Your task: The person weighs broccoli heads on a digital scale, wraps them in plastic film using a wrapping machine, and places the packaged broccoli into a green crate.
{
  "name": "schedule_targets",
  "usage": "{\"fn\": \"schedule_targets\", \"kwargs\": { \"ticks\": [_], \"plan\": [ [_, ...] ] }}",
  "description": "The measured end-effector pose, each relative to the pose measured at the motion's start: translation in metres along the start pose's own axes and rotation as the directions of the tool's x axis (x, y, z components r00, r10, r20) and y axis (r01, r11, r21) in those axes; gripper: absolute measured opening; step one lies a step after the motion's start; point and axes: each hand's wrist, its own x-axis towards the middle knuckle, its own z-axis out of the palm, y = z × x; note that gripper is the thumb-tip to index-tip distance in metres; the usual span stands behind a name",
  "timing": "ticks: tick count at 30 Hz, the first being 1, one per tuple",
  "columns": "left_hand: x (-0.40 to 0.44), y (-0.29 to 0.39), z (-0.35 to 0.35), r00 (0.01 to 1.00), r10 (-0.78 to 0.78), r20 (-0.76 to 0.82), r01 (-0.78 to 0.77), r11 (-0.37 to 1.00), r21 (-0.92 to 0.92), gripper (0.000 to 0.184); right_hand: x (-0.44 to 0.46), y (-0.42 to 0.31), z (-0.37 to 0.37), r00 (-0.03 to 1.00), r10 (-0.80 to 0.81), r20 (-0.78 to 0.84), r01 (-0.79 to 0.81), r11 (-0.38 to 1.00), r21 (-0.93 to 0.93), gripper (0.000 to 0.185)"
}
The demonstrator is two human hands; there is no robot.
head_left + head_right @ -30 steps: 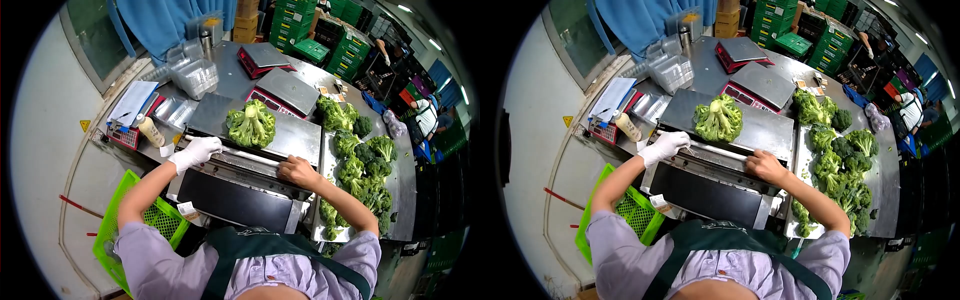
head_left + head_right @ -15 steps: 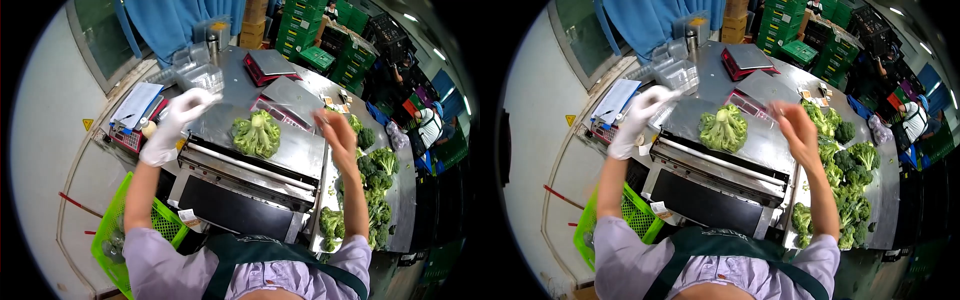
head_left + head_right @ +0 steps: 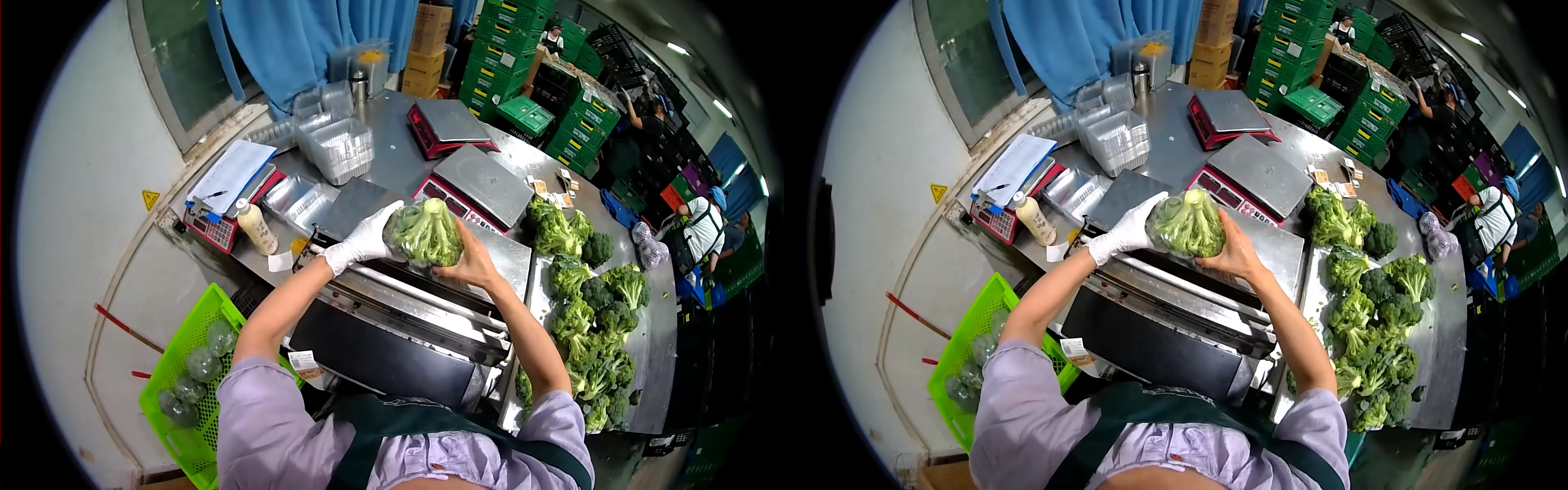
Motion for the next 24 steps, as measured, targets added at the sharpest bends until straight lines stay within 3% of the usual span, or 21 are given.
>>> {"fn": "schedule_targets", "kwargs": {
  "ticks": [3,9,11,12,13,14,15,16,17,19,20,21,22,24],
  "plan": [
    [-0.011,0.014,-0.004,0.999,0.012,-0.030,-0.014,0.998,-0.062,0.101,-0.013,-0.020,-0.014,0.998,0.057,0.032,-0.059,0.997,0.052,0.102],
    [-0.091,0.092,-0.022,0.980,0.034,0.194,-0.027,0.999,-0.039,0.092,-0.088,-0.110,-0.040,0.973,0.167,0.158,-0.181,0.980,0.081,0.094],
    [-0.123,0.105,-0.023,0.926,-0.155,0.343,0.158,0.987,0.020,0.086,-0.114,-0.136,-0.044,0.894,0.319,0.316,-0.371,0.921,0.121,0.087],
    [-0.136,0.119,-0.029,0.906,-0.175,0.386,0.147,0.984,0.101,0.077,-0.125,-0.139,-0.040,0.857,0.334,0.393,-0.394,0.915,0.081,0.083],
    [-0.145,0.118,-0.028,0.840,-0.209,0.500,0.256,0.966,-0.026,0.071,-0.134,-0.142,-0.036,0.813,0.348,0.467,-0.412,0.910,0.040,0.080],
    [-0.153,0.119,-0.029,0.675,-0.360,0.644,0.541,0.835,-0.101,0.070,-0.144,-0.137,-0.029,0.741,0.367,0.562,-0.506,0.856,0.107,0.081],
    [-0.158,0.127,-0.033,0.457,-0.434,0.777,0.779,0.617,-0.113,0.069,-0.150,-0.133,-0.020,0.663,0.367,0.653,-0.596,0.786,0.162,0.083],
    [-0.162,0.128,-0.031,0.291,-0.494,0.819,0.884,0.466,-0.033,0.073,-0.151,-0.140,-0.017,0.516,0.405,0.755,-0.809,0.521,0.273,0.080],
    [-0.175,0.108,-0.015,0.179,-0.514,0.839,0.925,0.378,0.034,0.082,-0.163,-0.127,0.006,0.360,0.503,0.786,-0.927,0.292,0.237,0.078],
    [-0.188,0.085,0.012,0.100,-0.359,0.928,0.994,0.070,-0.079,0.078,-0.161,-0.118,0.033,0.309,0.382,0.871,-0.940,-0.021,0.342,0.077],
    [-0.184,0.067,0.014,0.039,-0.184,0.982,0.994,0.110,-0.019,0.083,-0.159,-0.108,0.039,0.236,0.306,0.922,-0.958,-0.088,0.274,0.079],
    [-0.196,0.038,0.036,0.022,-0.195,0.981,1.000,0.018,-0.019,0.085,-0.164,-0.084,0.049,0.187,0.154,0.970,-0.975,-0.093,0.203,0.084],
    [-0.207,0.010,0.059,0.004,-0.207,0.978,0.997,-0.074,-0.020,0.086,-0.159,-0.091,0.044,0.200,0.208,0.957,-0.974,-0.063,0.218,0.086],
    [-0.201,0.023,0.037,0.026,-0.244,0.969,0.977,0.214,0.027,0.095,-0.163,-0.101,0.040,0.216,0.274,0.937,-0.973,-0.015,0.228,0.088]
  ]
}}
